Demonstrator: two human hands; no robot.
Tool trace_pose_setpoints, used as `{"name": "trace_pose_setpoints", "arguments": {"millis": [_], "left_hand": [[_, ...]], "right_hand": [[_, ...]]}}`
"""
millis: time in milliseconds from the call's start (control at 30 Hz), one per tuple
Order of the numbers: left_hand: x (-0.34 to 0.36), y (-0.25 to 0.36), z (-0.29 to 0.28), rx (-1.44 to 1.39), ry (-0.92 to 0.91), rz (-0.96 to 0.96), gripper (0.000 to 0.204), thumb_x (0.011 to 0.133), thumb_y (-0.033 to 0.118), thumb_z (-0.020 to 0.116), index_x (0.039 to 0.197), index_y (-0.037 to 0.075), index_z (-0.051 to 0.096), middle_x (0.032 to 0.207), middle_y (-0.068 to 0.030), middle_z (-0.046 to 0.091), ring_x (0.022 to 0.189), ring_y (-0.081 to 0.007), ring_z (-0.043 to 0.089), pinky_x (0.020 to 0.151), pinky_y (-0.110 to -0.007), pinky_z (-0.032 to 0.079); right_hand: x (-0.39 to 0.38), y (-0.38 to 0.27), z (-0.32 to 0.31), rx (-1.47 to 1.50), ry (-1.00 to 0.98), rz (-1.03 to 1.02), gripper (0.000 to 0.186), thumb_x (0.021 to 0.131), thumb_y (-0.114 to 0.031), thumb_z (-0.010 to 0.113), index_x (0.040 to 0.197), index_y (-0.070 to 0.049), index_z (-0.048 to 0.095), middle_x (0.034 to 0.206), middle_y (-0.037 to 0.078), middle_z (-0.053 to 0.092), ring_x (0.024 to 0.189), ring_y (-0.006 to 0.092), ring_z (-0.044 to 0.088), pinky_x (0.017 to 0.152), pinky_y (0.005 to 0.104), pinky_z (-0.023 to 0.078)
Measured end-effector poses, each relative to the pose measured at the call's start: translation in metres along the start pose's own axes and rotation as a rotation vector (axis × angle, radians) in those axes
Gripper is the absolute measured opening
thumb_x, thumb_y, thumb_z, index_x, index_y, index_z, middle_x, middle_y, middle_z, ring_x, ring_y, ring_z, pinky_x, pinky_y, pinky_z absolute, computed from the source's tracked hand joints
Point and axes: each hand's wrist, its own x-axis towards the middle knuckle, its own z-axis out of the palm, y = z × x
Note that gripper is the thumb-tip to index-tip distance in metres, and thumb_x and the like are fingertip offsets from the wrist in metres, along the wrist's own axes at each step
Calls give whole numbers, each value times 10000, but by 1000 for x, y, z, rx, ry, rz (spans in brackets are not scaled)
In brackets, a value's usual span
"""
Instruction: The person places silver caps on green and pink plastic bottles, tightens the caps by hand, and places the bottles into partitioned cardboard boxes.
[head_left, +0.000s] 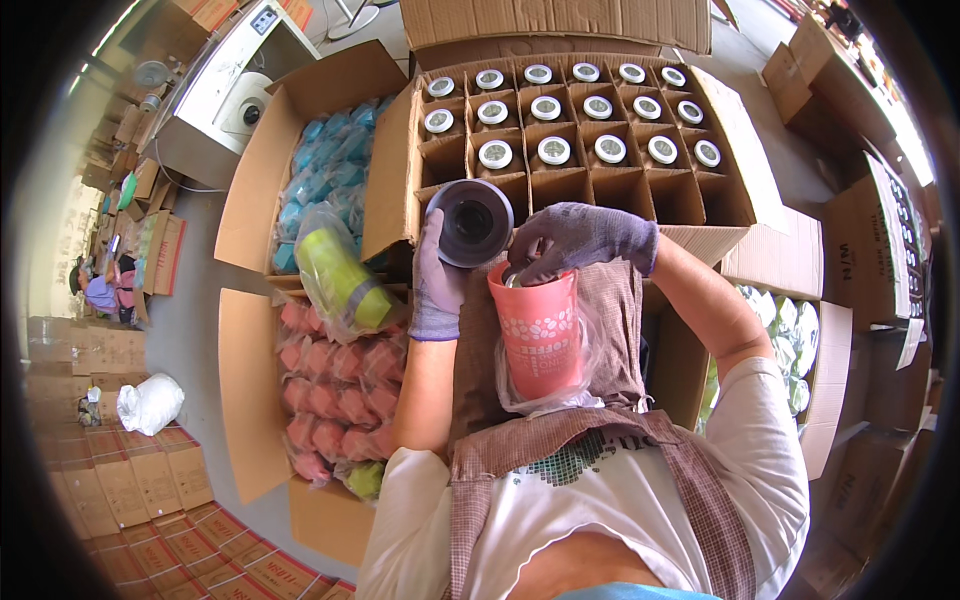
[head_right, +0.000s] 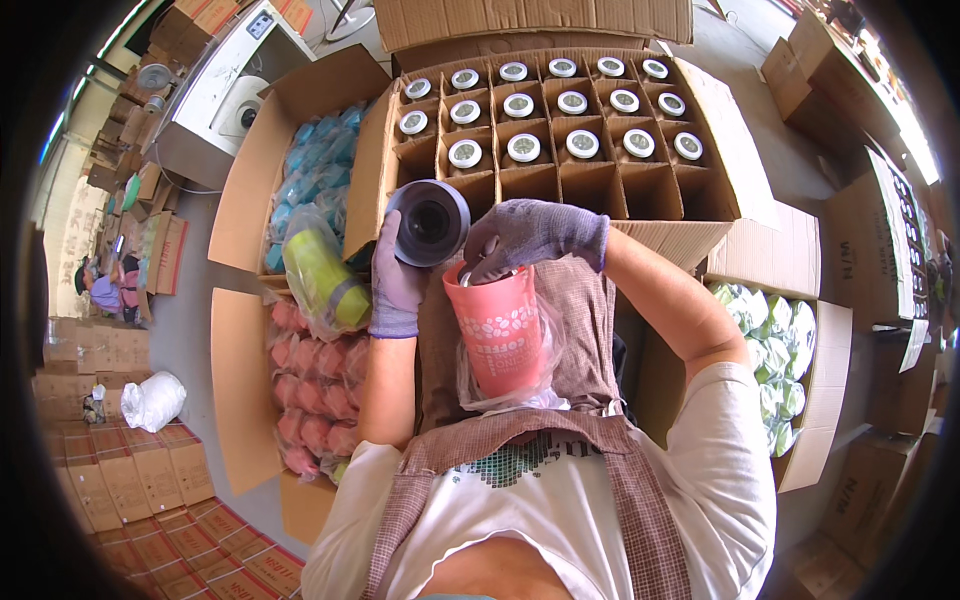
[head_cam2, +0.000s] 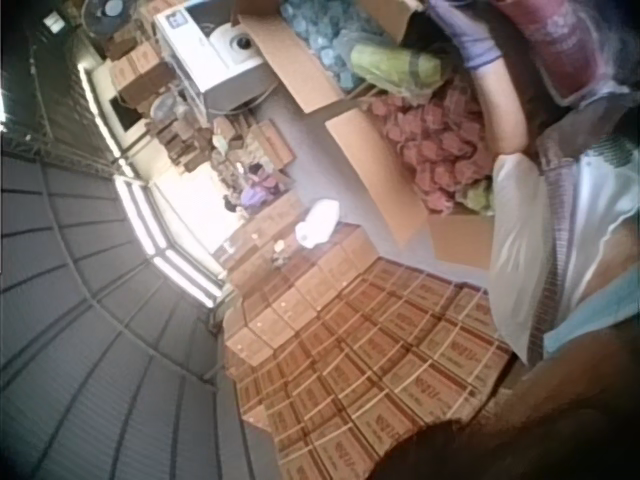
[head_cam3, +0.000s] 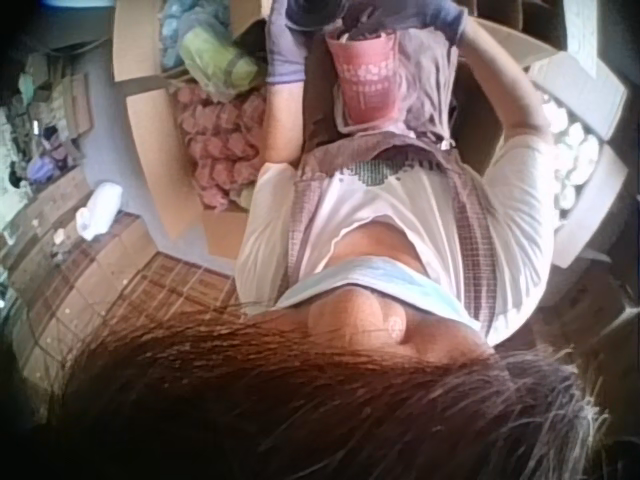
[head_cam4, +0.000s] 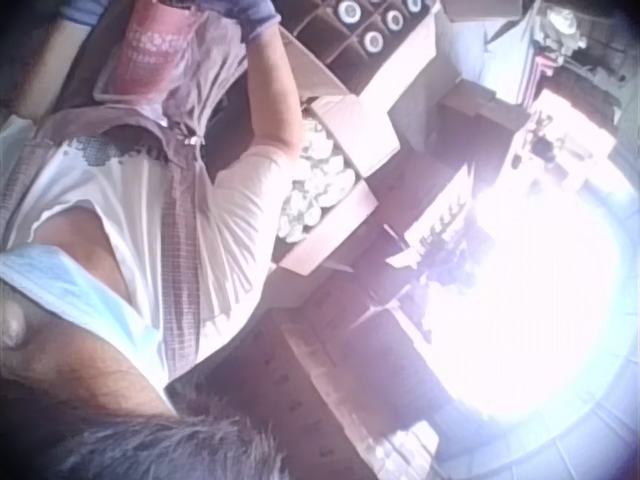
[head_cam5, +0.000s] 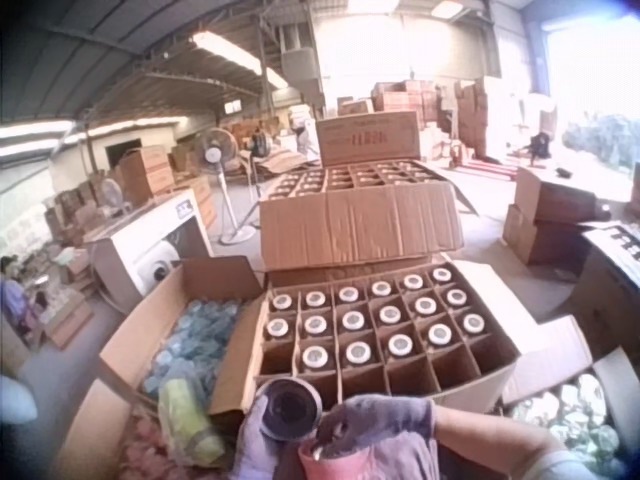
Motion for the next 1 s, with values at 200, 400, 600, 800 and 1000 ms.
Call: {"name": "trace_pose_setpoints", "arguments": {"millis": [200,400,600,800,1000], "left_hand": [[-2,4,13,33,48,43,448,1044,273,454,1363,-30,536,1383,-166,580,1245,-262,592,1067,-421,478],[-19,20,79,178,64,237,343,1029,210,540,1286,-16,560,1220,-99,635,1152,-188,617,1010,-318,479],[-17,11,106,237,172,561,382,934,57,703,1270,10,526,1172,-56,619,1031,-118,601,965,-283,485],[-14,-8,97,585,63,674,595,877,148,805,1359,16,481,1303,-83,523,1085,-136,550,933,-298,491],[-10,12,27,281,-255,132,646,836,-44,657,1440,55,451,1363,-52,544,1205,-162,562,973,-280,508]], "right_hand": [[-9,-31,9,-312,234,49,382,839,-435,744,991,-85,765,872,159,733,869,308,713,781,397,555],[19,-36,28,-704,837,-65,602,831,-406,744,1278,-86,499,1190,202,579,903,379,686,712,462,574],[30,-34,23,-236,1032,-163,535,900,-374,694,1265,-39,493,1035,255,650,947,401,678,737,479,561],[28,0,31,143,988,-159,515,944,-375,633,1272,5,521,1069,272,677,1036,433,660,847,493,523],[-26,16,23,336,985,18,456,961,-366,694,1226,2,654,894,65,723,806,108,671,771,283,552]]}}
